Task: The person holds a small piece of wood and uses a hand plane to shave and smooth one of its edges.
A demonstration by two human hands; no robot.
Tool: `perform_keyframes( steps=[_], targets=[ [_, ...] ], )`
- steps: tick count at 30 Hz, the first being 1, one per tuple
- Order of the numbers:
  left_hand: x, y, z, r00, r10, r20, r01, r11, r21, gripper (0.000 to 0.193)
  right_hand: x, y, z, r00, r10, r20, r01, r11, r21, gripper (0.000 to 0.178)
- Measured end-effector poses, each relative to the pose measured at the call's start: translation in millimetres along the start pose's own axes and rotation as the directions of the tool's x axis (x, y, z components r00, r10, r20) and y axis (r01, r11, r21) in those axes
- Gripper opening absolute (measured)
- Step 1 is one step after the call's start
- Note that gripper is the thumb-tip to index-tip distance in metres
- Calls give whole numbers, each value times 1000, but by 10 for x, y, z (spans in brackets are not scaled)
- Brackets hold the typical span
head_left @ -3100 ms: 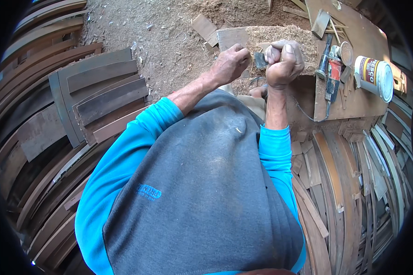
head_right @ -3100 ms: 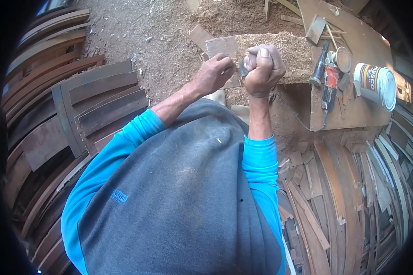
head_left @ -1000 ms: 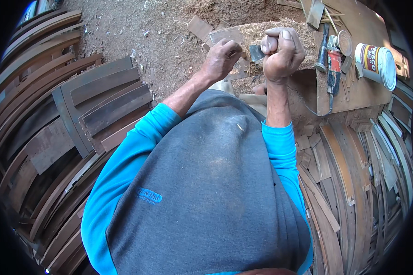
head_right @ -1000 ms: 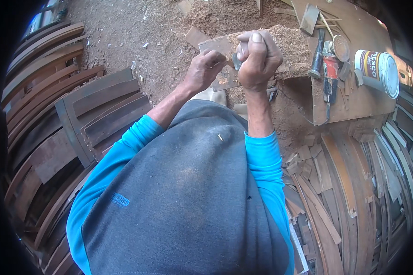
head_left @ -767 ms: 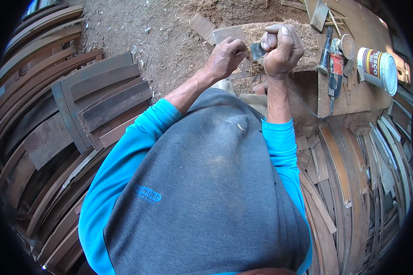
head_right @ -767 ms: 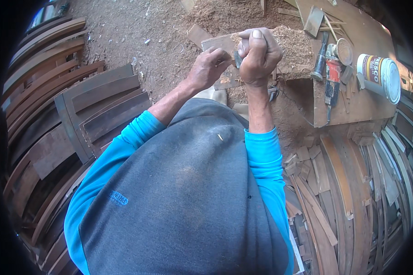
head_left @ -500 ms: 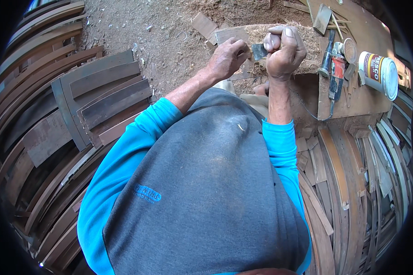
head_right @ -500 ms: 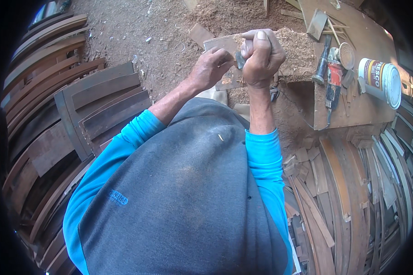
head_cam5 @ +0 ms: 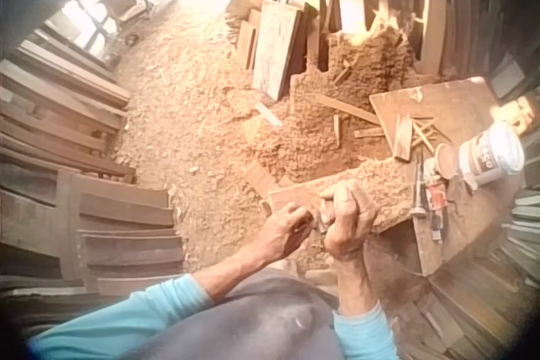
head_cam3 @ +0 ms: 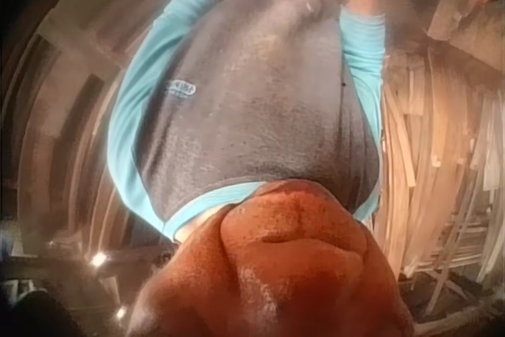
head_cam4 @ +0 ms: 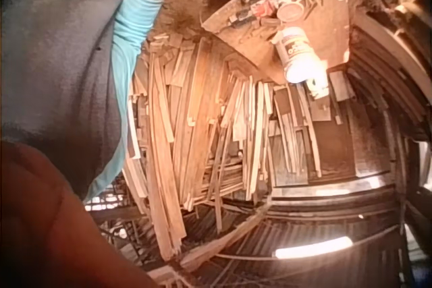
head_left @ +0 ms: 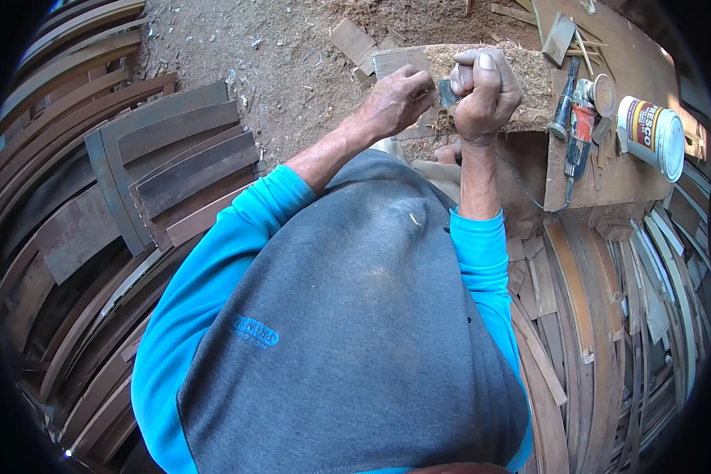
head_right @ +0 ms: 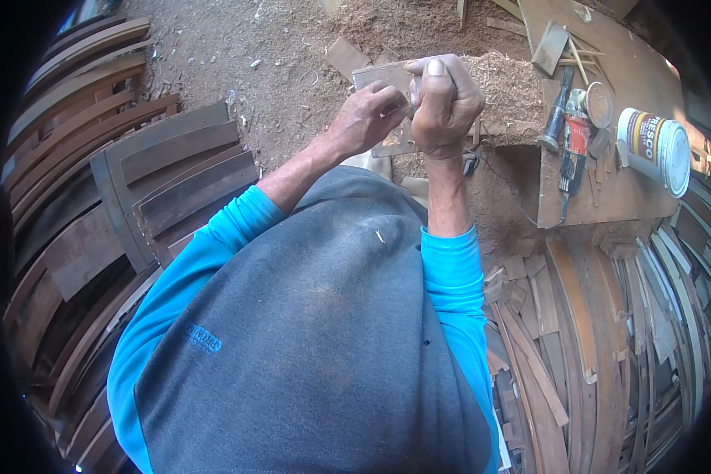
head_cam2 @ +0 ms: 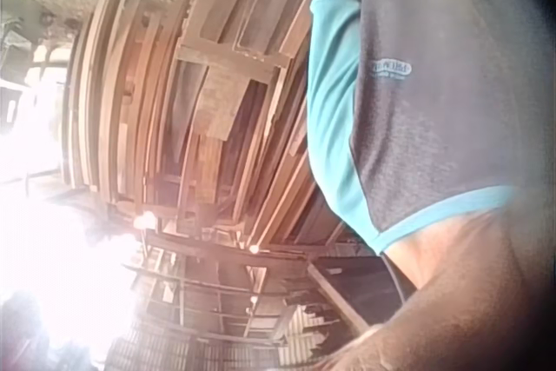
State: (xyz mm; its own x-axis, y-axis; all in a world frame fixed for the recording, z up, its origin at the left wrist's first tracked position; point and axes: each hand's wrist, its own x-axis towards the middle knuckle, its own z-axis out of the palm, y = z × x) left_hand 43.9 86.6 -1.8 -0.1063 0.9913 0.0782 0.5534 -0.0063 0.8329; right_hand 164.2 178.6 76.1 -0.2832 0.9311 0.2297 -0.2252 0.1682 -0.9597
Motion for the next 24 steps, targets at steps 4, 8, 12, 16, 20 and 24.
perform_keyframes(
  steps=[4, 8, 12, 16, 20, 24],
  targets=[
    [13, 97, -51, 998, 57, 9, -58, 997, 48, 13, 5, -88, 59, 1000, 9, 7, -8, 997, -76, 31],
    [-35, 199, -75, 993, 92, -72, -90, 996, 21, 12, -46, -352, 156, 989, -142, 29, 145, 983, -116, 35],
    [196, 258, -174, 978, 164, -133, -162, 987, 21, 11, -84, -72, 141, 987, -126, 102, 149, 954, -261, 33],
    [5, 422, -231, 979, 145, -145, -148, 989, -12, 14, -50, -565, 181, 981, -176, 81, 187, 969, -158, 35],
    [-135, 43, -7, 992, 90, -84, -93, 995, -32, 20, -64, -61, 238, 949, -296, 105, 314, 894, -318, 33],
    [42, 373, -238, 984, 162, -77, -160, 987, 31, 24, -72, -418, 217, 963, -264, 59, 269, 959, -92, 32]
  ],
)
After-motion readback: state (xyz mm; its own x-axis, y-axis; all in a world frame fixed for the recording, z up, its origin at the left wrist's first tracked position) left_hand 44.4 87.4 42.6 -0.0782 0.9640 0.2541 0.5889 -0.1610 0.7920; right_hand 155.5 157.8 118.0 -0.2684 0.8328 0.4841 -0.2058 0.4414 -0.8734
